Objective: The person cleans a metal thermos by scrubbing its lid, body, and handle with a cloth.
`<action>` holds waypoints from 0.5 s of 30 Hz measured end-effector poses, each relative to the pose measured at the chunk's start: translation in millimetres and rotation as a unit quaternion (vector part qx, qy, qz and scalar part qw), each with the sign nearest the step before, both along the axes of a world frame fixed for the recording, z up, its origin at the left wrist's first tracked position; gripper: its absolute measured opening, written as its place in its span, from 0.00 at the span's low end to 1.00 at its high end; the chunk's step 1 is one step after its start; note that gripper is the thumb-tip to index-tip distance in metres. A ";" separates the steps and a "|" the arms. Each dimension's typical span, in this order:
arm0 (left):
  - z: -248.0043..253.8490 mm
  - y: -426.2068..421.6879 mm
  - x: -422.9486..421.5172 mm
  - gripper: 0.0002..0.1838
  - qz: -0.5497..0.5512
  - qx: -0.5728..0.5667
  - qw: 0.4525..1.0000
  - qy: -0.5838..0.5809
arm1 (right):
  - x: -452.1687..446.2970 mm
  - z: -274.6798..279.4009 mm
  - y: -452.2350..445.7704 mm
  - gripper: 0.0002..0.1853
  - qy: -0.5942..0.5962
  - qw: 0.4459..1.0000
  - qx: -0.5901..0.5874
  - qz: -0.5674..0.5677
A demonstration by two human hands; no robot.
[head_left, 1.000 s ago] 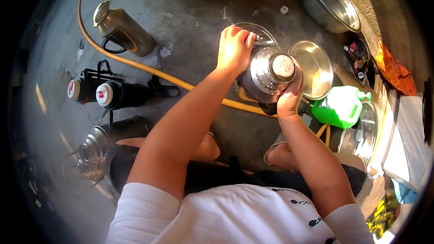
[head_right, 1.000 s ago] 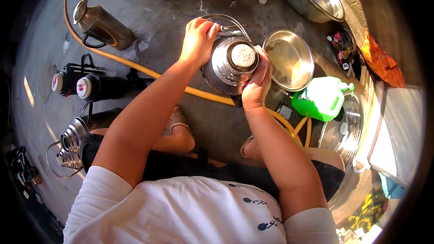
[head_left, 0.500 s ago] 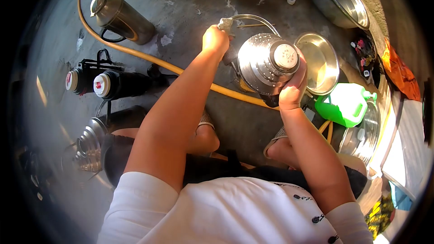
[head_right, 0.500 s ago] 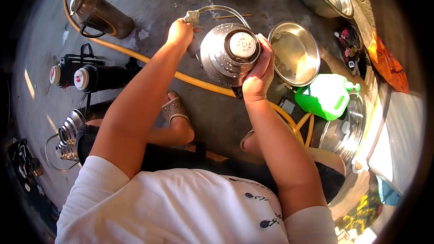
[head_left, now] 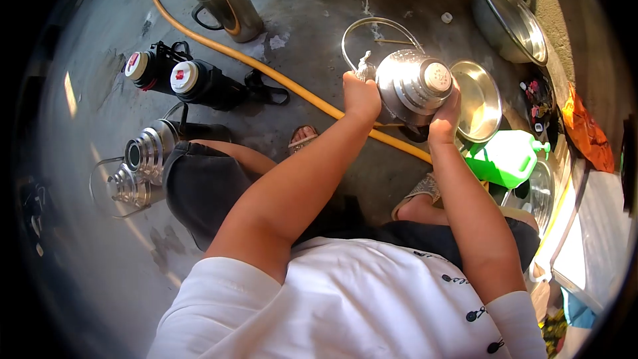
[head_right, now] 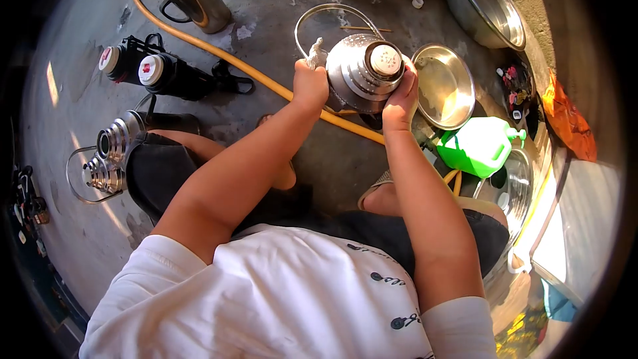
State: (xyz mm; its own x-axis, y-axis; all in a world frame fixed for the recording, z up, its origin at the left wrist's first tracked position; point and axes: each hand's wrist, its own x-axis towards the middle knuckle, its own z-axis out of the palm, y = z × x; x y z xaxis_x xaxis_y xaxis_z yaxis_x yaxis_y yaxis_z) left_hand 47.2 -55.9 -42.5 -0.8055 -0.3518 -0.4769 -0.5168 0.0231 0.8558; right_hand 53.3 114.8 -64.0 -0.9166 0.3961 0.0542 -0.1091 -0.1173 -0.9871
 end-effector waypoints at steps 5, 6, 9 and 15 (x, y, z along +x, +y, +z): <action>22.7 -5.1 28.0 0.16 -0.070 -0.051 0.988 0.127 | 21.1 50.7 15.3 0.27 -0.131 0.986 0.032 0.095; 30.5 -5.9 33.2 0.16 -0.066 -0.047 0.988 0.129 | 19.5 61.2 17.9 0.27 -0.174 0.982 -0.019 0.067; 39.5 0.4 47.2 0.14 -0.143 -0.043 0.974 0.169 | 16.5 104.0 35.5 0.29 -0.203 0.970 0.049 0.123; 22.4 33.3 74.9 0.17 -0.273 -0.080 0.906 0.314 | 43.3 151.6 49.1 0.36 -0.277 0.896 0.237 0.253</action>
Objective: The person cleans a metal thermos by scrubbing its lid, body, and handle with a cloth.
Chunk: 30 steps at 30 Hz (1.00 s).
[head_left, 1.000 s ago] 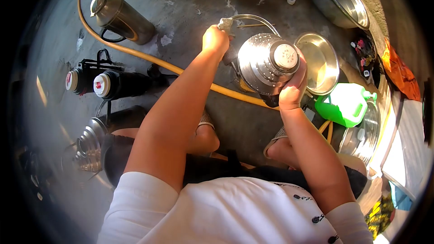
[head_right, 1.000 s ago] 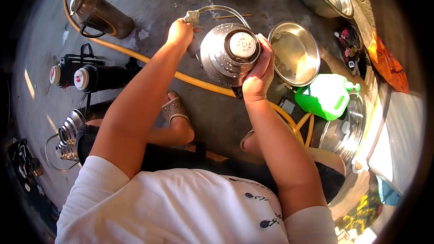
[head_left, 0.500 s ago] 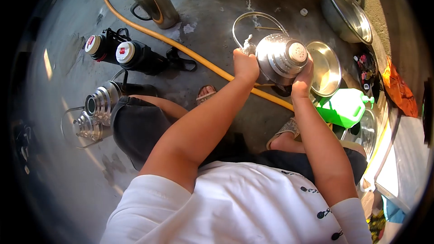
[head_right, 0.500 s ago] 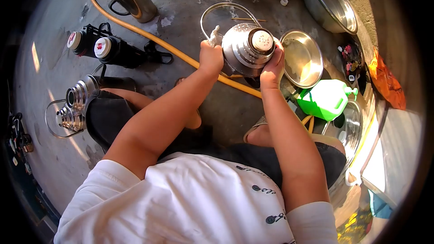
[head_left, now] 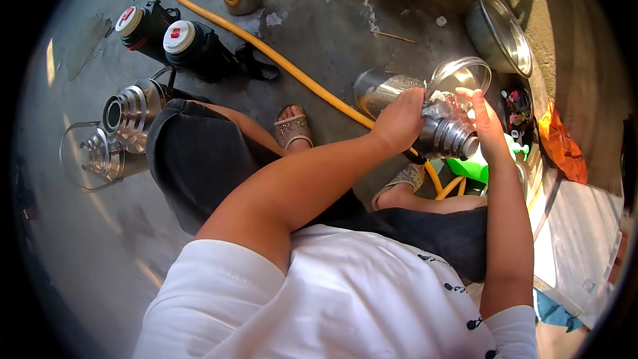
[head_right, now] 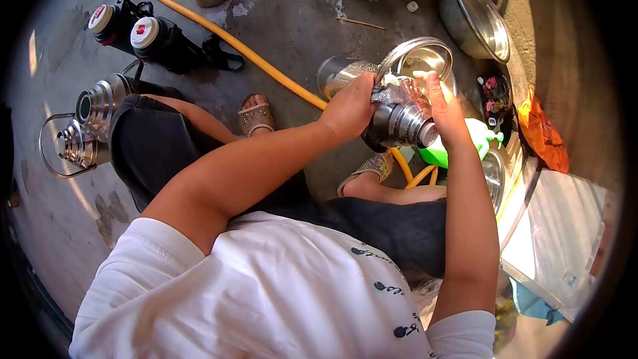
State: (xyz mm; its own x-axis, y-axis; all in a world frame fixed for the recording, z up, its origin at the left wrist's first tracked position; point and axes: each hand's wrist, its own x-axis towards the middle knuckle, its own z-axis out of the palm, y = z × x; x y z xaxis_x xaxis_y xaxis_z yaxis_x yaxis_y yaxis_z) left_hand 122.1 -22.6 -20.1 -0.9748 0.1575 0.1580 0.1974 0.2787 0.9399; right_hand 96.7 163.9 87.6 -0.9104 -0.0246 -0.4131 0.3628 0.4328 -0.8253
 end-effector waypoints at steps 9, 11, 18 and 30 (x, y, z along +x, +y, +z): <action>-0.6 26.9 9.4 0.18 -0.115 -0.025 0.993 -0.008 | 19.0 -47.2 61.7 0.27 0.006 0.985 -0.051 -0.166; 0.2 29.0 5.2 0.18 -0.124 -0.038 0.992 -0.013 | 18.3 -54.4 64.4 0.25 0.007 0.985 -0.043 -0.164; -0.6 34.9 -13.5 0.16 -0.119 -0.062 0.991 -0.009 | 11.8 -58.3 65.9 0.18 -0.015 0.985 -0.041 -0.167; -9.3 42.9 -33.9 0.24 -0.066 -0.071 0.993 0.066 | 1.2 -43.9 55.9 0.19 -0.077 0.985 0.078 -0.136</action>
